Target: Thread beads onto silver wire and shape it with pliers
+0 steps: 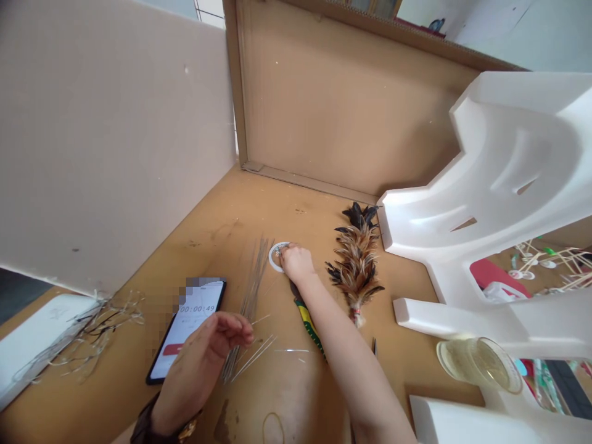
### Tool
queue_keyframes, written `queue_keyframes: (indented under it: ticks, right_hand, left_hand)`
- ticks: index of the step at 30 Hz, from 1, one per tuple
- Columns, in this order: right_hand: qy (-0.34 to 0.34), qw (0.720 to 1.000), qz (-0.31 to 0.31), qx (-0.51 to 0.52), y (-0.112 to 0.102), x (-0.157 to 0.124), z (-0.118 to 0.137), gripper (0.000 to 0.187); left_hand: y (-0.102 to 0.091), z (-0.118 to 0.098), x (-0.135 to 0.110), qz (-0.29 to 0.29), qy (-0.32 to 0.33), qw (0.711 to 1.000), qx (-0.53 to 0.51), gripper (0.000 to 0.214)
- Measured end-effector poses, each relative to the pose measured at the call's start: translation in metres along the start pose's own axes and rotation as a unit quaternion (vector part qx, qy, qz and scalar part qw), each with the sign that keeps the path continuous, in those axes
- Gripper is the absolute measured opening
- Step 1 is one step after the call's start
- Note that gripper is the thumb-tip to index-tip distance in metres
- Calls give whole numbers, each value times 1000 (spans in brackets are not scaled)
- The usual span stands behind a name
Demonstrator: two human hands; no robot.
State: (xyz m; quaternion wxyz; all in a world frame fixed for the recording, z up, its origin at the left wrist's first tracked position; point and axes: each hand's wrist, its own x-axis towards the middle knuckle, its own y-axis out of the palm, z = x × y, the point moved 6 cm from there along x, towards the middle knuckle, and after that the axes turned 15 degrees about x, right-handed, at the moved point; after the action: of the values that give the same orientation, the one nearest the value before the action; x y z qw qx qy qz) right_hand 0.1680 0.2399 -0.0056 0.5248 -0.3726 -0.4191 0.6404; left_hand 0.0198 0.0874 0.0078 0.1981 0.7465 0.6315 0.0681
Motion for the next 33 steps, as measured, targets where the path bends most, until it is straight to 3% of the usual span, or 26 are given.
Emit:
queue_keyframes:
  ticks: [13, 23, 33]
  right_hand:
    - [22, 999, -10, -32, 7, 4, 2, 22]
    - [50, 998, -23, -42, -20, 4, -24, 25]
    - [-28, 999, 11, -14, -8, 12, 1, 21]
  left_hand:
    - [5, 2, 0, 29, -10, 1000, 0, 30]
    - [6, 1, -1, 24, -25, 999, -8, 31]
    - [4, 5, 0, 22, -36, 999, -4, 32]
